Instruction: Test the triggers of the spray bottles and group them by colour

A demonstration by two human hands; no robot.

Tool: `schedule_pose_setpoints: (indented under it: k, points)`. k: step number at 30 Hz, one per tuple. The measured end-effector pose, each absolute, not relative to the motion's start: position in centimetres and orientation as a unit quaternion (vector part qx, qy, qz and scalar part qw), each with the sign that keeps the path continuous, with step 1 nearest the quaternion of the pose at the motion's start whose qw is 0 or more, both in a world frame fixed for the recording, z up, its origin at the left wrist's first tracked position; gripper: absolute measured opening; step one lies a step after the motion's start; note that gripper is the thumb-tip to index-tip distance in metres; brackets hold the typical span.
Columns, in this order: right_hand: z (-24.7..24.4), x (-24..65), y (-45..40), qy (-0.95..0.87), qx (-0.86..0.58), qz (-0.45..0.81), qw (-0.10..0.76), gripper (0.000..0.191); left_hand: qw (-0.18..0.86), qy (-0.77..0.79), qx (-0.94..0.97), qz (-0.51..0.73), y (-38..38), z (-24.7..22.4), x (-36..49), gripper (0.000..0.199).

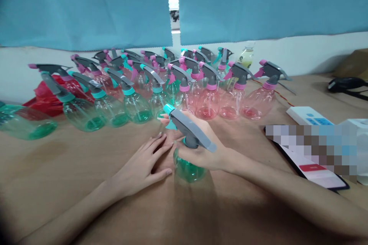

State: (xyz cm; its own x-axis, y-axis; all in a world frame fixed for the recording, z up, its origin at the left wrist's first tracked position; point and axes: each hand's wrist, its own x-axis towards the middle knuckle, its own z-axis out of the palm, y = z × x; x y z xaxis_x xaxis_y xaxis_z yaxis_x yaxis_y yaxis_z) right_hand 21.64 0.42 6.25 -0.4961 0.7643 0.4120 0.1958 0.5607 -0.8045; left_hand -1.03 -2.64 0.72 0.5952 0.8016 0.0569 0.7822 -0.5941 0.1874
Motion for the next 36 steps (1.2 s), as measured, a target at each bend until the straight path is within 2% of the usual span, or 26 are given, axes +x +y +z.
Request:
schedule_pose_setpoints:
  k: [8, 17, 23, 26, 32, 36]
  points:
    - [6.35, 21.50, 0.46, -0.786, -0.299, 0.362, 0.402, 0.051, 0.068, 0.446, 0.891, 0.054, -2.66, 0.97, -1.00, 0.068]
    - [5.97, 21.75, 0.54, -0.787, -0.308, 0.353, 0.402, 0.025, 0.064, 0.444, 0.892, 0.052, -2.69, 0.80, -1.06, 0.070]
    - [6.27, 21.48, 0.47, -0.779, -0.285, 0.375, 0.413, 0.044, 0.062, 0.444, 0.893, 0.045, -2.64, 1.01, -0.90, 0.070]
    - [6.27, 21.49, 0.51, -0.775, -0.287, 0.384, 0.412, 0.044, 0.061, 0.443, 0.893, 0.046, -2.60, 0.95, -0.91, 0.070]
    - [6.28, 21.78, 0.49, -0.776, -0.283, 0.395, 0.403, 0.033, 0.060, 0.441, 0.894, 0.051, -2.62, 0.79, -1.02, 0.069]
    - [6.44, 21.66, 0.41, -0.770, -0.301, 0.400, 0.395, 0.043, 0.060, 0.440, 0.894, 0.054, -2.63, 0.81, -1.05, 0.069]
